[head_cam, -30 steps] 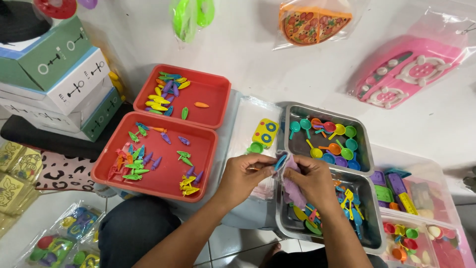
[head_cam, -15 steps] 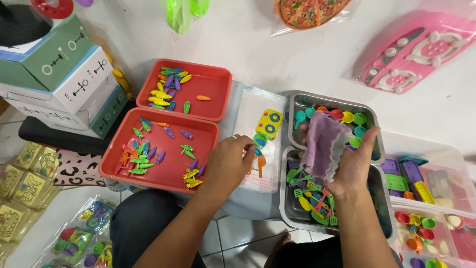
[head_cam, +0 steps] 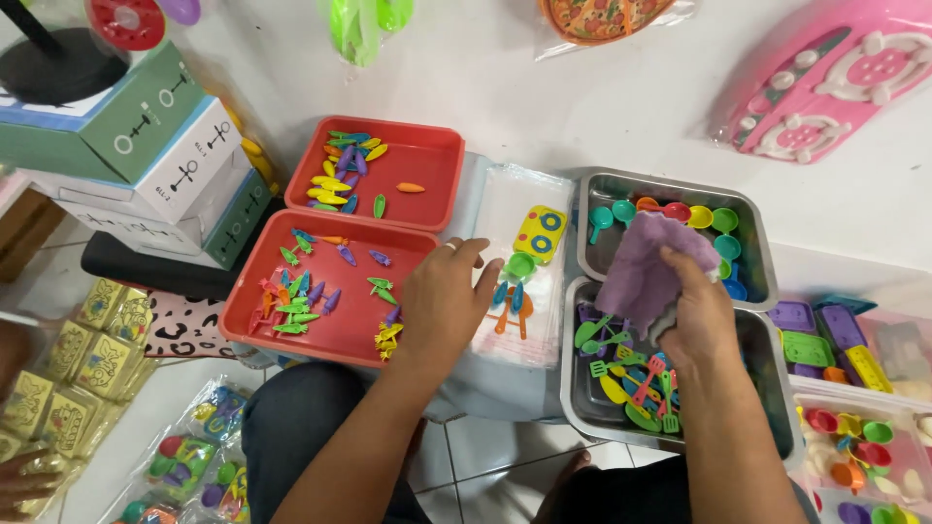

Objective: Cleaning small plastic toy components with a cloth and sorting them into trays.

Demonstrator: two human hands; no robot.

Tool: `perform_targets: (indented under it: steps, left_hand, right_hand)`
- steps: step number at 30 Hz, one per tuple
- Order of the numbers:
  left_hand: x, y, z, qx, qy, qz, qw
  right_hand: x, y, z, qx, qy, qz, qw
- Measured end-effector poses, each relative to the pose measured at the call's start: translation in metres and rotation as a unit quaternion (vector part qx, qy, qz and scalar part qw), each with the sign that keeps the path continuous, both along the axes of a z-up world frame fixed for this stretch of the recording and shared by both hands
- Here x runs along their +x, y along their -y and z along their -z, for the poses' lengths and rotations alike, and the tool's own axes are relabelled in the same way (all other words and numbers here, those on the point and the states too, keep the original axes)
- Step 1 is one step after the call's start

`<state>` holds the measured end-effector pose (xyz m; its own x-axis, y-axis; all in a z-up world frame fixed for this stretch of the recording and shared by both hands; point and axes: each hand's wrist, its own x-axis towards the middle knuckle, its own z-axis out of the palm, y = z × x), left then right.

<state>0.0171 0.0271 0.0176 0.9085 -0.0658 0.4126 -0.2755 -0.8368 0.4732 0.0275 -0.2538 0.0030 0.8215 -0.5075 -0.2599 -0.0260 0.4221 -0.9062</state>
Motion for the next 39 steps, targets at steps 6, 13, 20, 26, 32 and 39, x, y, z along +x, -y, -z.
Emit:
perform_targets:
  steps: [6,13,20,26,32,39]
  left_hand:
    - [-0.014,-0.050,-0.064,-0.171,0.011,0.000,0.985]
    - [-0.013,-0.117,-0.060,-0.159,-0.002,-0.044,0.986]
    - [-0.001,-0.117,-0.026,0.059,-0.179,0.015,0.982]
    - [-0.012,-0.099,-0.040,0.112,-0.350,-0.001,0.930]
    - [-0.012,-0.094,-0.026,0.114,-0.312,-0.032,0.943]
    - [-0.003,-0.107,-0.009,0.081,-0.304,-0.008,0.949]
  right_hand:
    - [-0.014,-0.008,-0.026,-0.094,0.032,-0.060,0.993]
    - [-0.018,-0.002,-0.021,-0.127,0.041,-0.095,0.987]
    - [-0.022,-0.012,-0.027,-0.134,0.067,-0.124,0.981]
    - [-0.022,-0.010,-0.023,-0.138,0.054,-0.123,0.981]
    - [-0.025,-0.016,-0.028,-0.139,0.055,-0.139,0.979]
    - [-0.022,-0.006,-0.014,-0.162,0.053,-0.148,0.974]
